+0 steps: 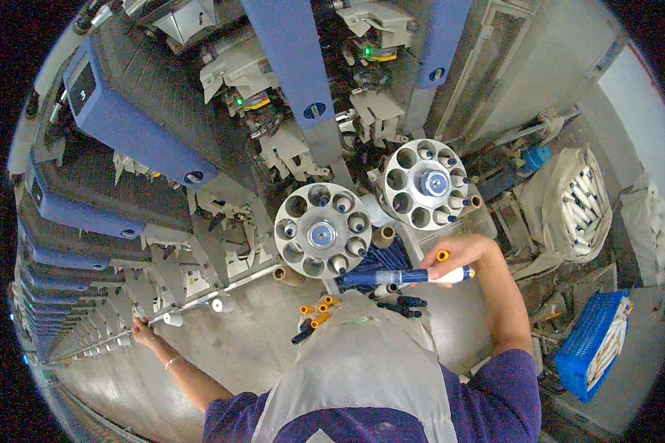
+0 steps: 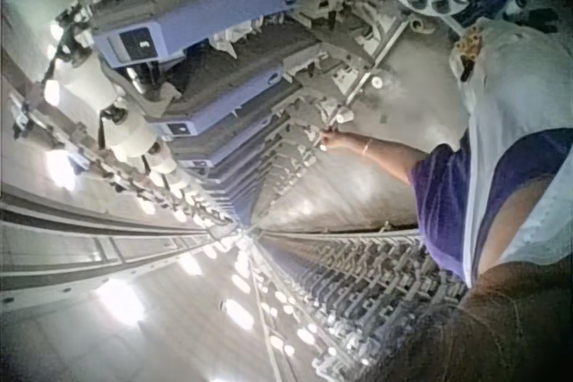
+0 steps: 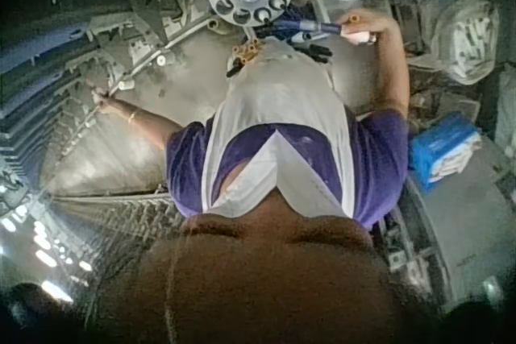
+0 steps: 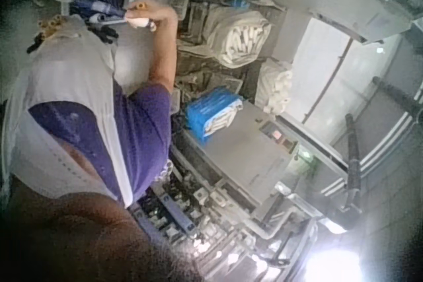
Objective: The person removes a white thread spool from a textile machine and places it into a rotating holder. They then insert blue plastic tubes into the spool and holder, followed by yellow plastic tubes, and finally place the assembled spool into a blue basket.
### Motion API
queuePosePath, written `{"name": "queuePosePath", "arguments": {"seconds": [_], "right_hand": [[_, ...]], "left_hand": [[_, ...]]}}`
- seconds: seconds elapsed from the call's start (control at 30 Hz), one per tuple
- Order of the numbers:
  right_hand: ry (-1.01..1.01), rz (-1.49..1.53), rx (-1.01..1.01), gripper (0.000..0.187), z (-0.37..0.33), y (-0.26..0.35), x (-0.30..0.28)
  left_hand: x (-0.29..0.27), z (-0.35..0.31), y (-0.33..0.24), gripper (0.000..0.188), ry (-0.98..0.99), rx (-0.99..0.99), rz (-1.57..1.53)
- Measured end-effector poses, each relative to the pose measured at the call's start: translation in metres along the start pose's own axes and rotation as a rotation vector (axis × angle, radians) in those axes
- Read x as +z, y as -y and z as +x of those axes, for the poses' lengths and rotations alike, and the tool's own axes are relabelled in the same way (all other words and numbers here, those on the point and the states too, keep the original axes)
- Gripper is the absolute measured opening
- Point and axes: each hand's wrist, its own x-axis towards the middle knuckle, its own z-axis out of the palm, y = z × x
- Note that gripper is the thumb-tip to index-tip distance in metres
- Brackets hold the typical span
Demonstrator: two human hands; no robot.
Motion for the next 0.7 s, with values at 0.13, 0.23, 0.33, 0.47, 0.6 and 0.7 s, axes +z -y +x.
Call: {"name": "queuePosePath", "arguments": {"seconds": [0.13,0.23,0.33,0.47,0.6,0.7], "right_hand": [[0.031,0.180,0.011,0.042,0.010,0.006,-0.006],[0.012,0.080,0.078,0.043,0.004,0.012,-0.008],[0.036,0.123,0.042,0.043,0.002,0.015,-0.007],[0.044,0.139,0.048,0.044,0.020,0.025,-0.006],[0.066,0.087,0.068,0.050,0.052,0.057,-0.006],[0.136,-0.009,0.055,0.052,0.081,0.083,-0.002]], "left_hand": [[-0.013,0.033,0.069,0.044,-0.281,-0.066,0.075],[-0.061,0.077,0.067,0.030,-0.398,0.242,1.270],[-0.097,0.100,0.035,0.034,-0.364,0.083,0.989],[-0.038,0.041,-0.034,0.038,-0.152,0.209,0.660],[0.106,-0.161,-0.140,0.043,0.710,0.824,0.414],[0.139,-0.348,-0.206,0.046,1.554,0.714,-0.030]]}}
